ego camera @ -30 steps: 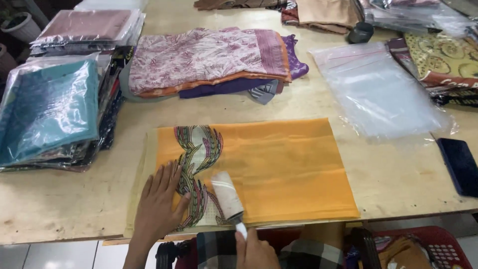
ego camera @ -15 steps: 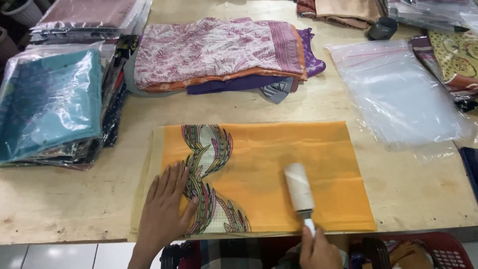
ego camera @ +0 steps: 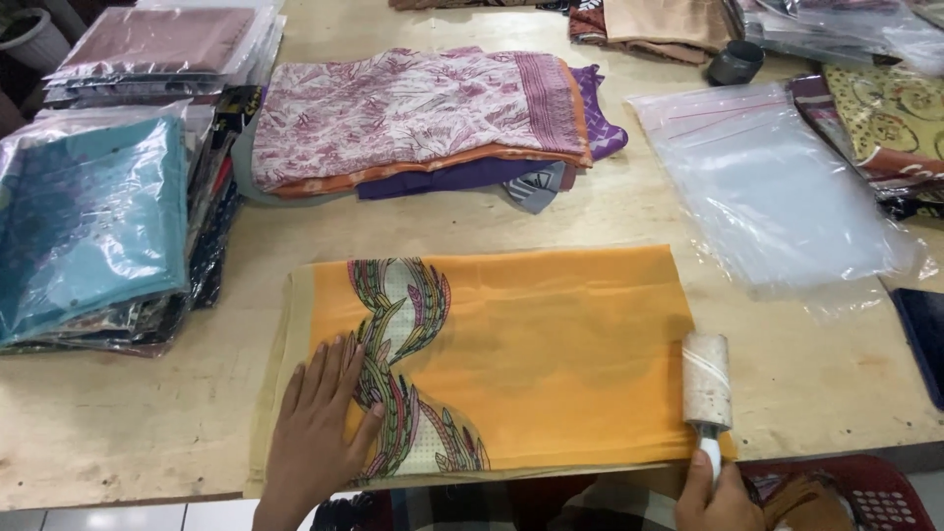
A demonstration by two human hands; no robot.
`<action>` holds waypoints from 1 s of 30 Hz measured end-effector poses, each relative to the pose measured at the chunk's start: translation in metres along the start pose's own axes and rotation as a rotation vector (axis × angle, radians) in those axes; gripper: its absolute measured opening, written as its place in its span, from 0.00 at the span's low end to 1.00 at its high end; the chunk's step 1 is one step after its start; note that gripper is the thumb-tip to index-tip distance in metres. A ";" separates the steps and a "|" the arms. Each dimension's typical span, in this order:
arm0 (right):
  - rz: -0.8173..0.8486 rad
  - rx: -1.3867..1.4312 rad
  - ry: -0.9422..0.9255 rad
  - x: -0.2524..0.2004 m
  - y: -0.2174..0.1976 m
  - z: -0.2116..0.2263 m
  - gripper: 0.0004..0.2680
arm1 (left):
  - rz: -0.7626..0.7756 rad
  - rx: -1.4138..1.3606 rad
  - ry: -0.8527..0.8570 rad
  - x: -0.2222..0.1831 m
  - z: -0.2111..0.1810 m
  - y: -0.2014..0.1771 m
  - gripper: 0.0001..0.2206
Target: A person uses a lint roller to clean a yellow hijab on a wooden table and then folds it into a square shape.
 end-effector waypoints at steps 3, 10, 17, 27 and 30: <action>-0.075 0.186 -0.016 -0.036 -0.037 0.032 0.19 | 0.033 -0.004 0.018 -0.002 0.002 0.005 0.37; 0.137 0.436 -0.006 -0.127 -0.066 0.120 0.14 | -0.130 0.570 0.219 0.001 -0.003 0.011 0.40; 0.561 0.239 -0.418 -0.197 -0.036 0.183 0.09 | 0.018 -0.271 -0.023 0.022 -0.046 0.005 0.30; 0.490 0.023 -0.498 -0.186 -0.015 0.177 0.17 | -0.026 -0.089 0.067 0.020 -0.052 0.008 0.34; 0.406 0.037 -0.531 -0.175 0.006 0.158 0.18 | -0.006 -0.074 0.068 0.020 -0.051 0.011 0.35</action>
Point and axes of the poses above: each hand's wrist, its own x-axis towards the middle knuckle, its own y-axis out of the palm, z = x × y, the point moved 5 cm from there along x, towards the middle knuckle, and after that the axes turned 15 degrees about -z, right-handed, at the moved point
